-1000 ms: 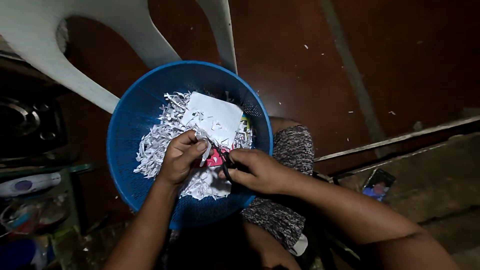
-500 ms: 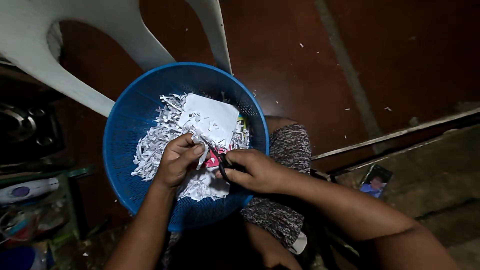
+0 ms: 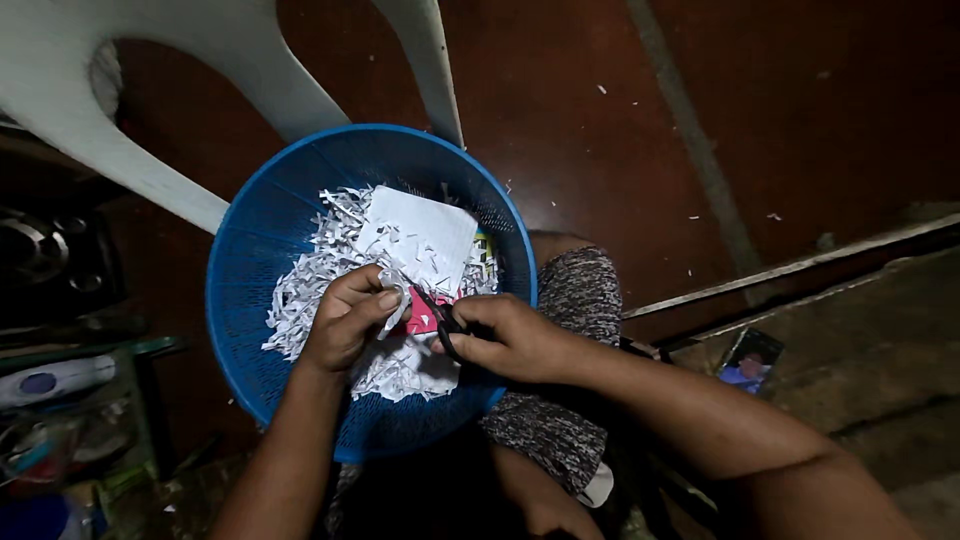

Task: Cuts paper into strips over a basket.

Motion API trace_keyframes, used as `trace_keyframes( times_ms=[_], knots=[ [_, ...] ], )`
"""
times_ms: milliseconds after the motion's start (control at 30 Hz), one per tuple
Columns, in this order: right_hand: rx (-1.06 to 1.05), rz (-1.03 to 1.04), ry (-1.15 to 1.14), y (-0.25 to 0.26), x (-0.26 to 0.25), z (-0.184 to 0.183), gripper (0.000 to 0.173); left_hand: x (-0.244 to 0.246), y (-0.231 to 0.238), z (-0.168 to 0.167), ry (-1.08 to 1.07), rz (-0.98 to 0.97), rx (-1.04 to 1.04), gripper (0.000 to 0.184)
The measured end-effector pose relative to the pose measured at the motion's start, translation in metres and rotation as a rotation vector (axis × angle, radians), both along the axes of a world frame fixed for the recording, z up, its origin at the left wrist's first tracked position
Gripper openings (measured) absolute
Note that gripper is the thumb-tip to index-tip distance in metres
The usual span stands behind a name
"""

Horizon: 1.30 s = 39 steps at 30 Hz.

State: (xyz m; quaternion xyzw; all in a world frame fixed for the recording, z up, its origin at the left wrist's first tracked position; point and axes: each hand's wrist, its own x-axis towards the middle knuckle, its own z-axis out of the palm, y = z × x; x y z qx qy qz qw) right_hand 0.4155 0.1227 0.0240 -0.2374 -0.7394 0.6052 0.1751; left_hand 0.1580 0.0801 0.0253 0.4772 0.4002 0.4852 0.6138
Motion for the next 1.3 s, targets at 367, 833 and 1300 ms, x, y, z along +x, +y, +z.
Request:
trace_keyframes(
  times_ms=[367,833,1300],
  knots=[
    [-0.044,-0.022,-0.031,-0.001,0.0,0.004,0.042,0.001,0.0,0.002,0.148,0.04,0.015,0.015],
    [-0.07,0.085,-0.083,0.0,0.002,0.007,0.044,-0.018,0.001,0.006,0.115,-0.134,0.015,0.02],
    [-0.092,0.131,-0.064,0.002,0.003,0.006,0.043,-0.025,0.001,0.007,0.134,-0.225,0.007,0.019]
  ],
)
